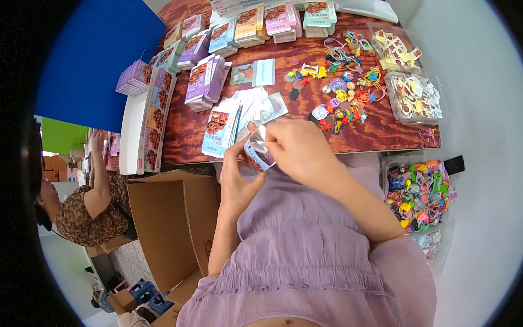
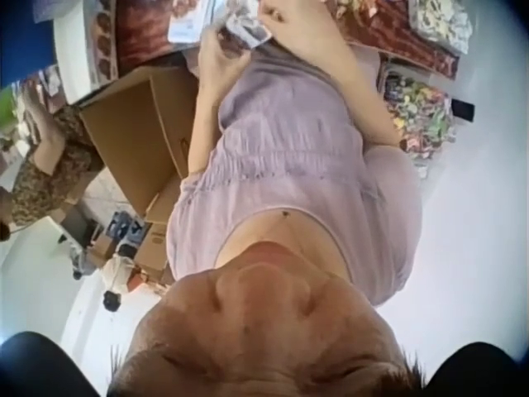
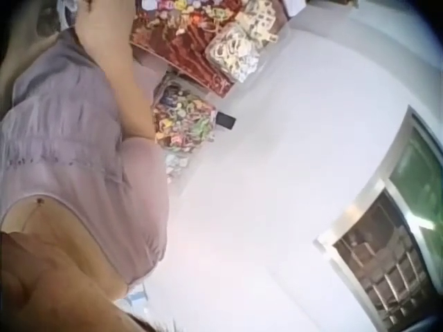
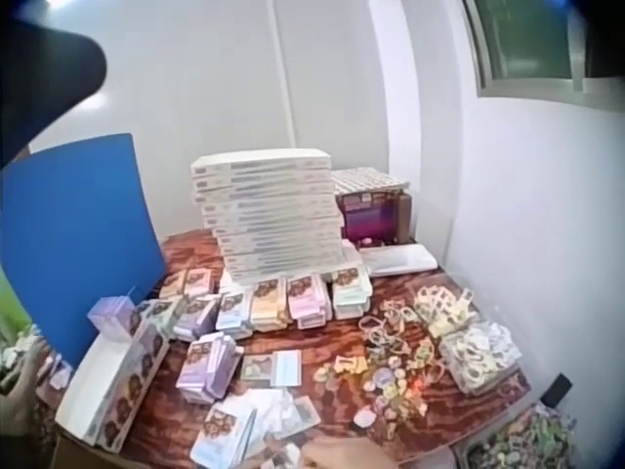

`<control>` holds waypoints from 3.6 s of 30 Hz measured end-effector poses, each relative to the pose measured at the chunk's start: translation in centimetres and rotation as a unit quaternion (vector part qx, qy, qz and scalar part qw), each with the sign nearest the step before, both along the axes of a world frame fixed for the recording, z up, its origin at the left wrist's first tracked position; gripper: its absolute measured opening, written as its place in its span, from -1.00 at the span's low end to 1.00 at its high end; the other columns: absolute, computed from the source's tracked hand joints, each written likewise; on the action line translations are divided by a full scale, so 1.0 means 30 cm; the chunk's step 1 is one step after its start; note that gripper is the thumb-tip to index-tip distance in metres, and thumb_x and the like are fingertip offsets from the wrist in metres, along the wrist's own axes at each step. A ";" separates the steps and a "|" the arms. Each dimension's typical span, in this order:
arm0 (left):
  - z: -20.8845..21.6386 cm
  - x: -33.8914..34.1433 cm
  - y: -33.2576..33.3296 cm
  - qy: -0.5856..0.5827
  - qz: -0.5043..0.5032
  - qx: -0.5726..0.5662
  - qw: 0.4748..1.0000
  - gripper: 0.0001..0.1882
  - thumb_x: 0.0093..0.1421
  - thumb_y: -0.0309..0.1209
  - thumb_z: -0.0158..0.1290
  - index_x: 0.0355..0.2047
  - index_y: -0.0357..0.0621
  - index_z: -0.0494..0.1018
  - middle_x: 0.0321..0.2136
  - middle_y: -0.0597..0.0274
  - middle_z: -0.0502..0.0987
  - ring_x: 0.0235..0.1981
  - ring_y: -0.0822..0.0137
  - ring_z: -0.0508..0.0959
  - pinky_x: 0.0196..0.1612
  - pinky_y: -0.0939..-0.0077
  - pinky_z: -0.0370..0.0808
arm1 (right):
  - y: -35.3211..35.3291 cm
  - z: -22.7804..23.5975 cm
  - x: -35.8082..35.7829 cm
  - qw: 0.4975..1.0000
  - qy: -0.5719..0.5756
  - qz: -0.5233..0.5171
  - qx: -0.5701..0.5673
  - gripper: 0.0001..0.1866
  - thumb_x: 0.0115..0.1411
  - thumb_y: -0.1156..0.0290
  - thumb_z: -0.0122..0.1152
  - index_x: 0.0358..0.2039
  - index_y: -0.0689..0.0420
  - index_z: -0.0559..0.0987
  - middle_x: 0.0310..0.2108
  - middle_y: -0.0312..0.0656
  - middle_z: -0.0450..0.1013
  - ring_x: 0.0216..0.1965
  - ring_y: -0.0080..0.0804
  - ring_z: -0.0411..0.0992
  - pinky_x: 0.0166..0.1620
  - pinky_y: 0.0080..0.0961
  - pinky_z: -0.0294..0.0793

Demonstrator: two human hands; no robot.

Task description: Organizing and preparing small toy boxes and cards on a workstation.

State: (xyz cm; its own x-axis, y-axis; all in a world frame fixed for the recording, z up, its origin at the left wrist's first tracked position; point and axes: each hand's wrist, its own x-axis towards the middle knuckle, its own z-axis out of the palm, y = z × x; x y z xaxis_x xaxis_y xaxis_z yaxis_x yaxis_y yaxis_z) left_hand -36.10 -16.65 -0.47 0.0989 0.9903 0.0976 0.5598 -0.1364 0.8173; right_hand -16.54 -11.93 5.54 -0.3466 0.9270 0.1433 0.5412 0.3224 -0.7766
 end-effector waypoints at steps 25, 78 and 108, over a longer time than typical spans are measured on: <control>-0.069 0.118 0.043 -0.106 0.100 0.038 0.989 -0.17 -0.05 -0.51 0.37 0.19 -0.28 0.18 0.15 -0.09 0.36 0.09 0.05 0.48 0.02 0.31 0.51 | 0.018 -0.032 0.009 0.931 0.031 -0.070 0.356 -0.72 0.05 0.56 0.34 -0.18 0.22 0.56 -0.20 -0.10 0.52 -0.32 -0.20 0.48 -0.25 -0.36 0.49; -0.047 0.081 -0.009 -0.151 -0.120 -0.146 0.970 -0.33 0.19 -0.54 0.16 0.30 -0.07 0.21 0.00 -0.01 0.42 -0.05 0.04 0.49 -0.06 0.26 0.50 | -0.064 -0.239 0.144 0.984 0.164 0.037 -0.059 -0.84 0.16 0.61 0.23 -0.23 0.31 0.64 -0.26 -0.14 0.57 -0.24 -0.37 0.56 -0.19 -0.49 0.53; -0.023 -0.247 0.067 -0.380 -0.179 -0.374 0.827 -0.16 0.00 -0.47 0.40 0.26 -0.25 0.23 0.12 0.26 0.37 0.19 0.41 0.32 0.23 0.40 0.27 | 0.048 -0.054 -0.174 0.975 0.142 0.162 0.046 -0.88 0.12 0.50 0.23 -0.43 0.19 0.44 -0.34 -0.11 0.45 -0.30 -0.09 0.46 -0.26 -0.25 0.41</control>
